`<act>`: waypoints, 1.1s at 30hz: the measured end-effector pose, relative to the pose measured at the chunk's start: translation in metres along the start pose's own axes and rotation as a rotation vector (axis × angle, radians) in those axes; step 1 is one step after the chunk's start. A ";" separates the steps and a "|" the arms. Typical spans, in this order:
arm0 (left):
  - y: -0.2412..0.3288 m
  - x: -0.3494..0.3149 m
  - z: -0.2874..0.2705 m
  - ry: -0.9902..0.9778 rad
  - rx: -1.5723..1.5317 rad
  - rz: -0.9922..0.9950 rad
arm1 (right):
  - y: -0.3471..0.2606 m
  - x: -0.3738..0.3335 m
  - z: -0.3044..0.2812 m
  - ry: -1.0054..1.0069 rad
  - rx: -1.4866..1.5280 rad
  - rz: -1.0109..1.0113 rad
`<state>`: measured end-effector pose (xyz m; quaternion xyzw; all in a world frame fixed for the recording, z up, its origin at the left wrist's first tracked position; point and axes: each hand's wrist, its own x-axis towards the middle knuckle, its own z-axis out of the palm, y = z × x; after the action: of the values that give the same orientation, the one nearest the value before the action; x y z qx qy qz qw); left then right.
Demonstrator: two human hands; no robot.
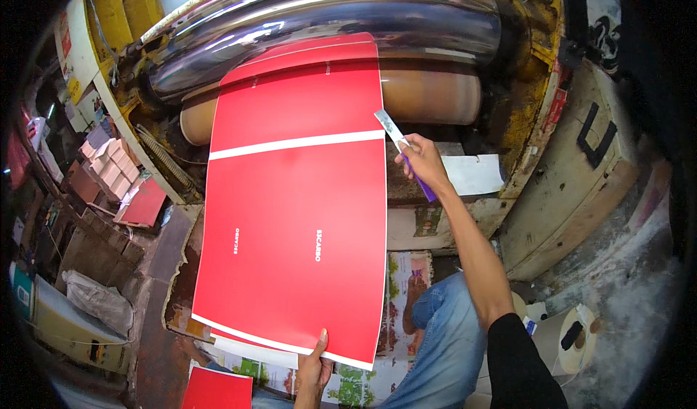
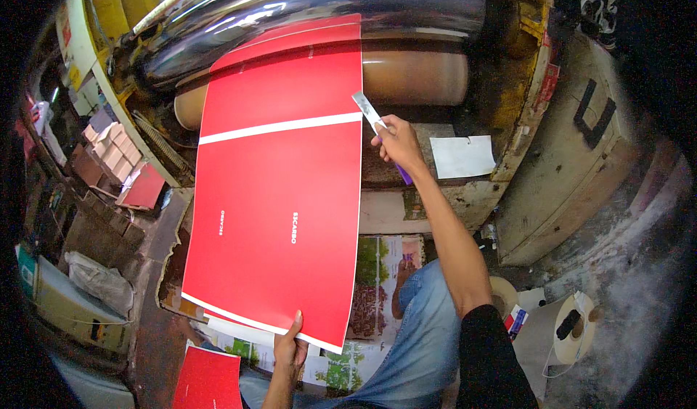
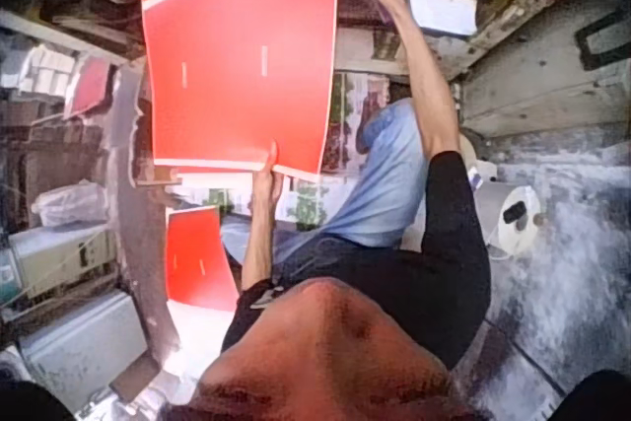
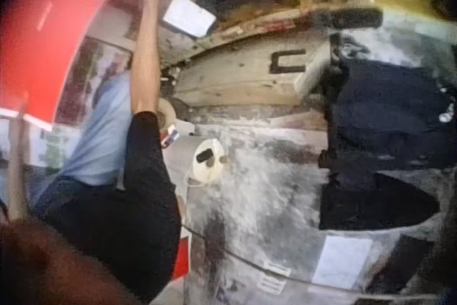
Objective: The person cuts printed paper sheets with a blade as they feed out from a rolling machine and stacks the cut sheets.
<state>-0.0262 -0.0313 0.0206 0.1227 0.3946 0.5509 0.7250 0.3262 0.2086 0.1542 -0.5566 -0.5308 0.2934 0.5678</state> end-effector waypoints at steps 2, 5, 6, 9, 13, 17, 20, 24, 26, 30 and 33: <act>-0.004 -0.009 -0.009 0.020 -0.005 0.058 | 0.008 0.000 0.004 -0.006 -0.020 0.014; -0.007 -0.014 -0.026 0.033 -0.015 0.036 | 0.018 -0.005 0.008 -0.039 -0.053 0.045; -0.009 -0.016 -0.030 0.022 -0.018 0.034 | 0.022 -0.009 0.006 -0.064 -0.065 0.059; -0.007 -0.027 -0.037 0.021 -0.031 0.014 | 0.023 -0.020 -0.003 -0.166 -0.012 0.112; -0.010 -0.038 -0.054 0.079 0.033 0.022 | 0.013 -0.039 0.007 -0.063 0.053 0.023; -0.016 -0.052 -0.072 0.079 0.045 0.008 | 0.002 -0.065 0.012 -0.106 -0.251 -0.051; -0.017 -0.065 -0.078 0.075 0.007 0.004 | 0.016 -0.069 0.009 -0.146 -0.205 0.037; -0.011 -0.079 -0.090 0.090 0.033 -0.042 | 0.022 -0.086 0.015 -0.182 -0.165 0.155; -0.011 -0.085 -0.095 0.098 0.036 -0.067 | 0.023 -0.098 0.015 -0.419 -0.207 0.266; -0.004 -0.102 -0.107 0.163 0.048 -0.117 | 0.034 -0.113 0.022 -0.235 -0.487 -0.329; 0.001 -0.119 -0.116 0.164 -0.030 -0.054 | 0.019 -0.114 0.013 0.114 -0.764 -0.807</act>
<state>-0.1186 -0.1678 -0.0033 0.0557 0.4478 0.5453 0.7064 0.2887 0.1108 0.1027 -0.4903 -0.7390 -0.1911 0.4208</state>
